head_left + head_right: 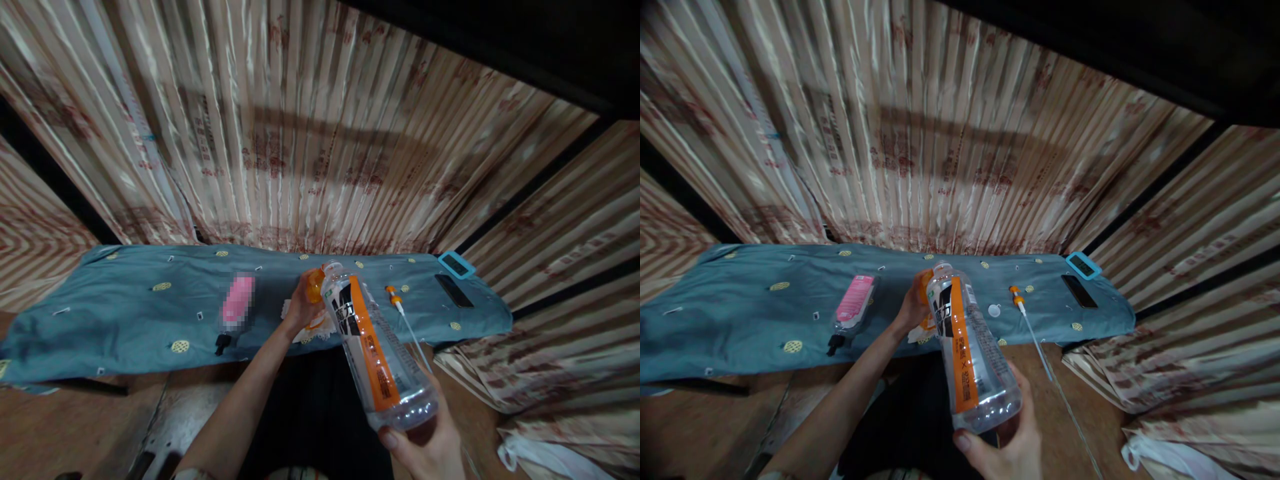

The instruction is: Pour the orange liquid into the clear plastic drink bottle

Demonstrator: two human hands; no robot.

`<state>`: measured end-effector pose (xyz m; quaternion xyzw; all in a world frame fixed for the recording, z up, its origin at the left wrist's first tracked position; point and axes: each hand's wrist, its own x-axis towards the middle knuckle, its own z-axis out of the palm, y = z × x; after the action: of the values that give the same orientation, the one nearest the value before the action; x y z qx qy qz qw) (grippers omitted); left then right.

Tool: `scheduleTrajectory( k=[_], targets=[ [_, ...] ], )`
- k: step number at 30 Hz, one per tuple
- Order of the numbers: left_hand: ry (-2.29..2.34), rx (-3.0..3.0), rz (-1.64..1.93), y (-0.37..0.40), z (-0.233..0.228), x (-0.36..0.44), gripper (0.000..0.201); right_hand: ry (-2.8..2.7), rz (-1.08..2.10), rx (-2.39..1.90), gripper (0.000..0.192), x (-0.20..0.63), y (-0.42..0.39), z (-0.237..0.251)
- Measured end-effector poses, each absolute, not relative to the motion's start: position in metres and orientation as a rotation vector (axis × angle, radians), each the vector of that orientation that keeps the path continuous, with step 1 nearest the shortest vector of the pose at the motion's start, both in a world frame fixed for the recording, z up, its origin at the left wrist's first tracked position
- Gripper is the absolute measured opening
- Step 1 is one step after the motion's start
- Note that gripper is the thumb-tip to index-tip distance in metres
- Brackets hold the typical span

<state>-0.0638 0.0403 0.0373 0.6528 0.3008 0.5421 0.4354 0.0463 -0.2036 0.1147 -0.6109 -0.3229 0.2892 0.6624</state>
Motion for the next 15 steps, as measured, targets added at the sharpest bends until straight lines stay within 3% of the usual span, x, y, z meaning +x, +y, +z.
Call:
scheduleTrajectory(
  k=[15],
  targets=[
    [0.706, 1.547, 1.355, 0.0426, 0.0326, -0.061, 0.068, -0.665, 0.69, -1.34, 0.076, 0.0423, -0.2026, 0.122]
  ],
)
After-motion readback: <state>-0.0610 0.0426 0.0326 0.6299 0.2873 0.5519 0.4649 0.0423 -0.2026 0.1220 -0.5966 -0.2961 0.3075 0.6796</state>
